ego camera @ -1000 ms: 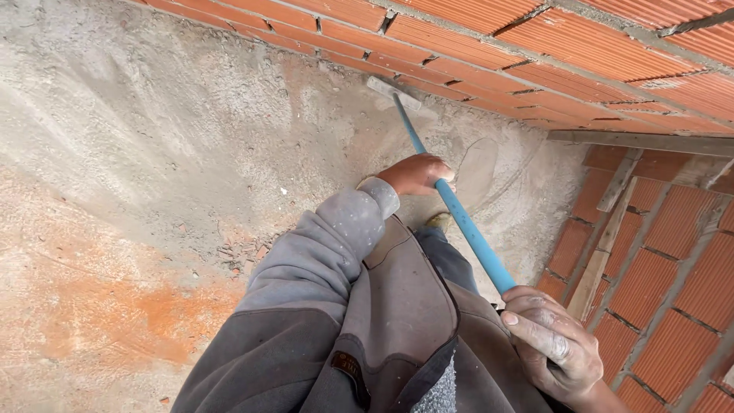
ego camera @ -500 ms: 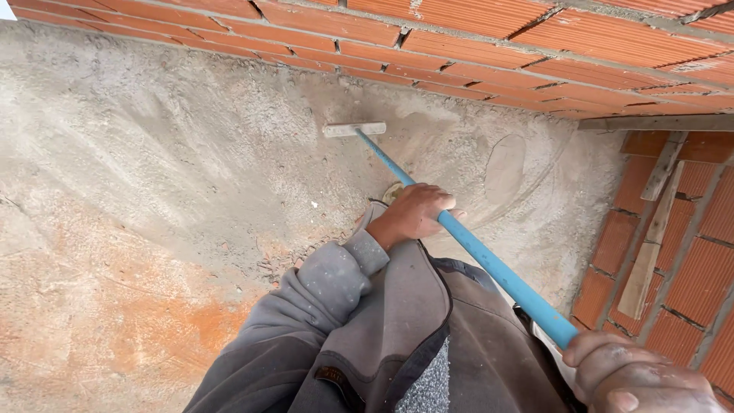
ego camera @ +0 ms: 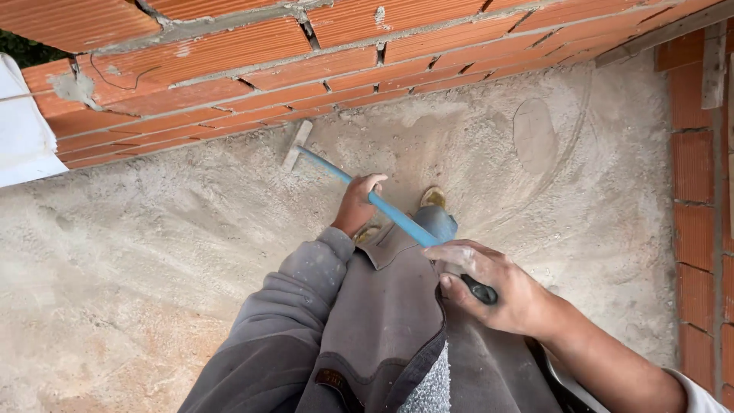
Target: Sweep the floor of a construction site using a broom to clear dust and debris.
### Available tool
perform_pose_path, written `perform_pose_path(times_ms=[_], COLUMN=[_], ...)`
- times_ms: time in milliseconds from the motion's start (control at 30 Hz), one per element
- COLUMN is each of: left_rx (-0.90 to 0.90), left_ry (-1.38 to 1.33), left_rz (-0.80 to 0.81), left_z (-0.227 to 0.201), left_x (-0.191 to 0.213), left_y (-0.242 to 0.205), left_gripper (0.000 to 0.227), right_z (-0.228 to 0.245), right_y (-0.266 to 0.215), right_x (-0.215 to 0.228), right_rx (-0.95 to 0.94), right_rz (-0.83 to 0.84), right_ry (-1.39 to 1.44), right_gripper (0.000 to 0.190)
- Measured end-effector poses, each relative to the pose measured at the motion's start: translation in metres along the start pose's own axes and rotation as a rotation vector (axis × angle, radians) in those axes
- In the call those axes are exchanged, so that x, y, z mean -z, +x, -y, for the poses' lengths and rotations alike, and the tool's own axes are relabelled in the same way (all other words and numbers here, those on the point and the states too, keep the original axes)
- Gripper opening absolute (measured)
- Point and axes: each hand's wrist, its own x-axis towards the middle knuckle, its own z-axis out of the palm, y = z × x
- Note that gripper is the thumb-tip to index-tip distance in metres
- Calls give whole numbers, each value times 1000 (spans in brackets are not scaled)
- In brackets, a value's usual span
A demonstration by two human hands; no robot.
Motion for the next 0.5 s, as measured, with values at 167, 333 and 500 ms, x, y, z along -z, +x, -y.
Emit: perform_pose_path(times_ms=[167,333,500], left_rx=[88,-212,-95], left_ry=[-199,-310,-162], left_rz=[616,616,730], left_z=[-55,-104,-50], left_x=[36,50,22], left_y=[-10,-19,-7], left_gripper=[22,40,25], right_z=[41,94,73], right_y=[-64,-106,-79], right_x=[-41,-69,-111], right_rx=[-85,3,97], right_rz=[-250,-579,-561], right_ry=[112,463,178], right_gripper=[32,35,33])
